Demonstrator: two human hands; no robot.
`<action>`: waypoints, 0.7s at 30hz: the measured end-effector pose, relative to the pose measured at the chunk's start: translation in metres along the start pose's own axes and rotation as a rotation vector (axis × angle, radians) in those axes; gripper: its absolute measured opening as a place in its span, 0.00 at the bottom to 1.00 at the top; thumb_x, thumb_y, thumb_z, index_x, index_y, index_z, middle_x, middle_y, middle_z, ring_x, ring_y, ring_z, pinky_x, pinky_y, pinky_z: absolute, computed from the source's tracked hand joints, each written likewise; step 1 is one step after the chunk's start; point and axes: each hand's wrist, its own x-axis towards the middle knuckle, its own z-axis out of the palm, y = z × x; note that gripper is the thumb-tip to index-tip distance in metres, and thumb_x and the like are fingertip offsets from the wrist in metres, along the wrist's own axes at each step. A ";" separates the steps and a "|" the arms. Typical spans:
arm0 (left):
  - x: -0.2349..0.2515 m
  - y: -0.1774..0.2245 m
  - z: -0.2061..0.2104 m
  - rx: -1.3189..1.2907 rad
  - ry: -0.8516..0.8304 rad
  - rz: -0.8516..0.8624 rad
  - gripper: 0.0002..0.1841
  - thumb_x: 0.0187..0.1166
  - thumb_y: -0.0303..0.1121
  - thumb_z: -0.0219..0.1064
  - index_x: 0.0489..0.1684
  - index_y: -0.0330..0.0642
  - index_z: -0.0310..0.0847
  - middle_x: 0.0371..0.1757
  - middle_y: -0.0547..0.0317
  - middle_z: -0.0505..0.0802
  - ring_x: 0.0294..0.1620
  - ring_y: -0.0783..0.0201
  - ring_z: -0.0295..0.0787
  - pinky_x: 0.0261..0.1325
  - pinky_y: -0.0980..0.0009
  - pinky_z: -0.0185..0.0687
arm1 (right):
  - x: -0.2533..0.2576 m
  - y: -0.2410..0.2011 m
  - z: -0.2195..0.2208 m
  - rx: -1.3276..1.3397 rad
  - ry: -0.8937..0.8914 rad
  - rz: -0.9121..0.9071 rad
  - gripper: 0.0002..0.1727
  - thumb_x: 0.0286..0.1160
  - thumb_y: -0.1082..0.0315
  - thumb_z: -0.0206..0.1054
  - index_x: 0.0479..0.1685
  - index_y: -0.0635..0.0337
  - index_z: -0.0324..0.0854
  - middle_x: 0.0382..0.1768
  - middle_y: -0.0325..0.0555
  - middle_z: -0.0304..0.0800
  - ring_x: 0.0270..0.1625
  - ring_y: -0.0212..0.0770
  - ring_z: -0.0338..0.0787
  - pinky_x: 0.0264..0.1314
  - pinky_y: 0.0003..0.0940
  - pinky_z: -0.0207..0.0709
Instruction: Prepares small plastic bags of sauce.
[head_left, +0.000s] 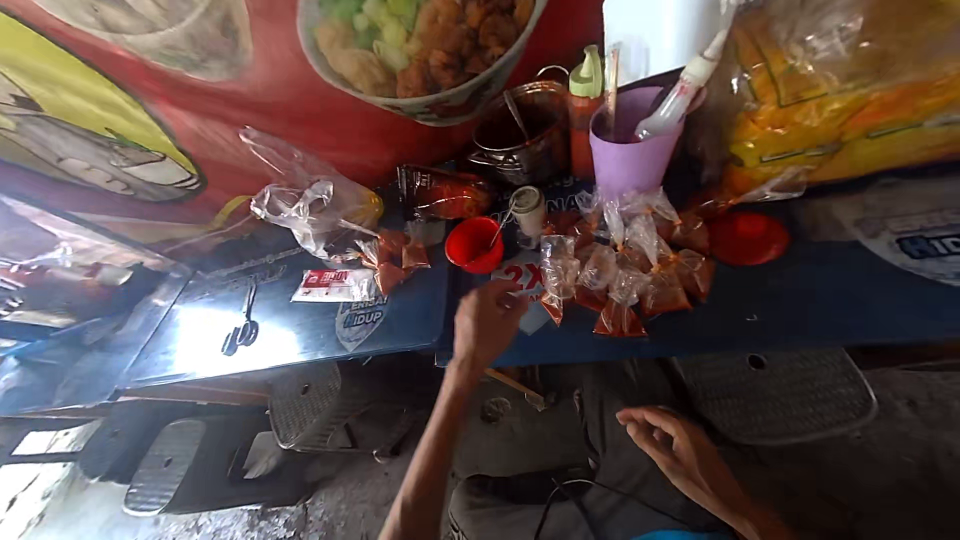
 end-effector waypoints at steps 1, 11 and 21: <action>-0.002 0.008 0.012 -0.033 -0.028 -0.033 0.16 0.82 0.40 0.69 0.55 0.37 0.89 0.49 0.51 0.95 0.52 0.58 0.94 0.62 0.54 0.88 | 0.003 -0.003 0.000 -0.003 0.008 -0.017 0.18 0.80 0.58 0.60 0.54 0.53 0.93 0.47 0.42 0.96 0.44 0.37 0.90 0.48 0.37 0.83; 0.018 0.023 0.048 -0.479 -0.007 -0.290 0.16 0.85 0.40 0.68 0.36 0.33 0.89 0.29 0.59 0.92 0.25 0.73 0.83 0.31 0.76 0.75 | -0.010 -0.010 0.012 0.043 0.010 -0.001 0.17 0.77 0.59 0.61 0.51 0.53 0.94 0.44 0.39 0.96 0.42 0.32 0.88 0.45 0.28 0.80; -0.003 0.019 0.031 -0.856 -0.007 -0.284 0.09 0.87 0.28 0.61 0.41 0.33 0.86 0.31 0.57 0.93 0.27 0.75 0.86 0.28 0.82 0.75 | 0.011 -0.035 0.007 0.176 0.004 -0.062 0.17 0.80 0.56 0.62 0.53 0.53 0.93 0.46 0.37 0.95 0.43 0.28 0.89 0.46 0.26 0.82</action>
